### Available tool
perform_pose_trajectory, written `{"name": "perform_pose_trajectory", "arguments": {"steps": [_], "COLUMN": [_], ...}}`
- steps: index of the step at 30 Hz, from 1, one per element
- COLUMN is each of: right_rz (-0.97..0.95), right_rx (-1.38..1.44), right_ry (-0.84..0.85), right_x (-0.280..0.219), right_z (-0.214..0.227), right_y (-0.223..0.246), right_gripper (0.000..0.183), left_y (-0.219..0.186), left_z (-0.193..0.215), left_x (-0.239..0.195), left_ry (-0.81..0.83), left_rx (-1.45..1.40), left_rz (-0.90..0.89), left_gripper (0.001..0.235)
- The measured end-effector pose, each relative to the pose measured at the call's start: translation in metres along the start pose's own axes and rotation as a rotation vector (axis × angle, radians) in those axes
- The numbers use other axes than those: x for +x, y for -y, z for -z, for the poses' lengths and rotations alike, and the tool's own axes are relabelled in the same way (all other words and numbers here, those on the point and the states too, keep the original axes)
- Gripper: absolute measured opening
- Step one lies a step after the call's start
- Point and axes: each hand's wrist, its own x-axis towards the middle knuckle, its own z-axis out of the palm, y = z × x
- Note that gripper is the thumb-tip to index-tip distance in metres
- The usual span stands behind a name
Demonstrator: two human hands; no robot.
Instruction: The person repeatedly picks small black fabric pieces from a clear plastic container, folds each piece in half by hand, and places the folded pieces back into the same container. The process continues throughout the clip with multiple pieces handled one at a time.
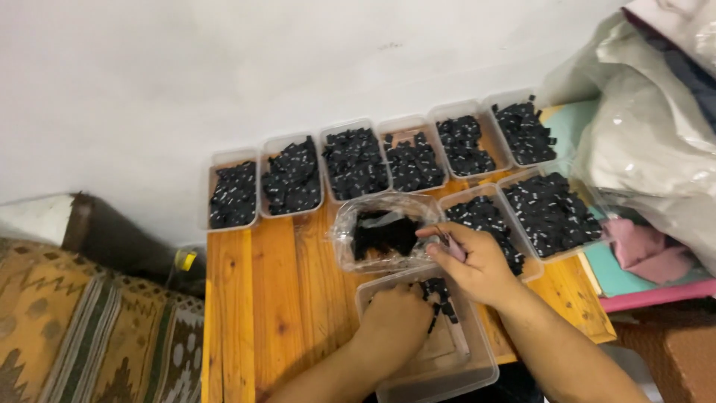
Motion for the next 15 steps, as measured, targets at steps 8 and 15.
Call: {"name": "perform_pose_trajectory", "arguments": {"steps": [8,15], "right_rz": [0.074,0.044], "right_rx": [0.039,0.126], "right_ry": [-0.068,0.016], "right_x": [-0.006,-0.005], "right_z": [-0.005,0.005], "right_y": [-0.014,-0.009], "right_gripper": [0.025,0.031], "left_y": [0.0,0.004], "left_z": [0.024,0.045], "left_x": [-0.001,-0.003], "left_ry": [0.14,0.177], "left_rx": [-0.058,-0.292], "left_rz": [-0.046,-0.032], "left_gripper": [0.025,0.025]}}
